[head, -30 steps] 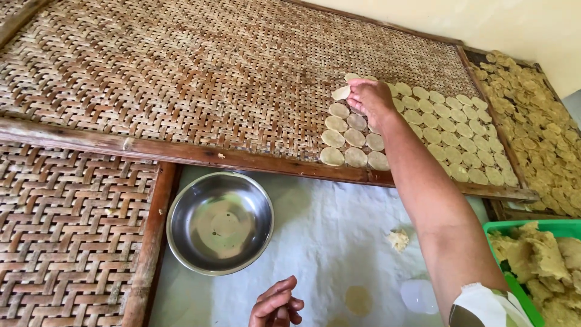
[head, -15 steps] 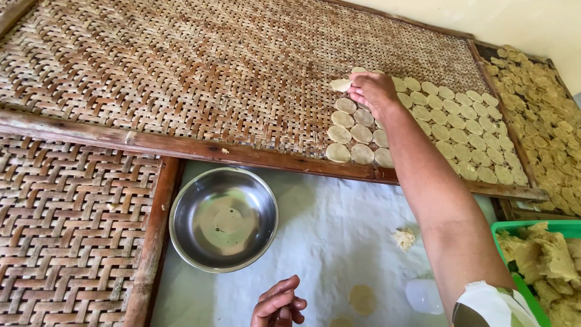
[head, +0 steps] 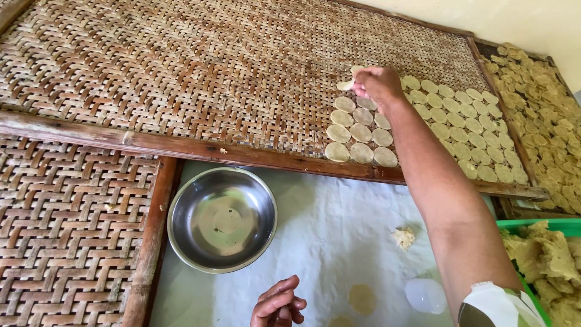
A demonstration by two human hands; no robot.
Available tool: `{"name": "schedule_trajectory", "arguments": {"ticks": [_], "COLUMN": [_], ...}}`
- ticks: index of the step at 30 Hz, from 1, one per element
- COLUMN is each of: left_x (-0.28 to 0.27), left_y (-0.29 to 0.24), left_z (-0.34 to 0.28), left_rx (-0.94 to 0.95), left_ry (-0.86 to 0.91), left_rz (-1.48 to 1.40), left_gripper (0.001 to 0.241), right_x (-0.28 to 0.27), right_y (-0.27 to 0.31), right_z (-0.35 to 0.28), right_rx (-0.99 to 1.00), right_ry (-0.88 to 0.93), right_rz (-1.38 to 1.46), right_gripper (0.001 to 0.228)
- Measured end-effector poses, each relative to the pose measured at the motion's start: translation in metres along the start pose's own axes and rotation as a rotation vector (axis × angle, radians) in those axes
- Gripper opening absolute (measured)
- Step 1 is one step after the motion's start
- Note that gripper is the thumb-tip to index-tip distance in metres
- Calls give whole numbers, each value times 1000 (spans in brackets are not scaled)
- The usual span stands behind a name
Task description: The person is seen flattening dough into small circles and arranging them on a bamboo tray for drying.
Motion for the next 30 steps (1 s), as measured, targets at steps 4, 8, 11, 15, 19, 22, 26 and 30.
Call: {"name": "schedule_trajectory", "arguments": {"ticks": [4,8,11,15,19,22,26,30], "left_x": [1,-2,-4,-1,-2,0,4,5], "left_y": [-2,-2,3,0,1,-3,-7,-10], "left_z": [0,0,-2,-2,0,2,0,2], "left_rx": [-2,28,3,-3,2,13,-42,-18], "left_ry": [-5,3,0,-23,-3,5,-57,-55], "left_rz": [9,-4,8,1,-13,-27,52,43], "left_gripper": [23,26,23,26,28,28,27,25], "right_x": [22,25,10,-4,-7,-4,8,28], "right_y": [35,18,-9,-23,-25,-19,16,34], "right_z": [-14,-4,6,19,25,25,-2,-5], "right_rx": [-76,-70,-4,-37,-53,-59,-80,-156], "right_ry": [73,75,14,26,47,70,54,145], "right_rz": [-5,-53,-120,-158,-178,-174,-138,-72], "right_gripper": [19,21,21,19,18,18,18,19]}}
Point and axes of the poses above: each hand's wrist, its own z-axis towards the middle knuckle, its own x-axis out of the palm, y = z × x, the point moved 9 cm from there along z, towards the middle knuckle, and after that the axes turned 8 degrees about z, right-handed, at the moved point
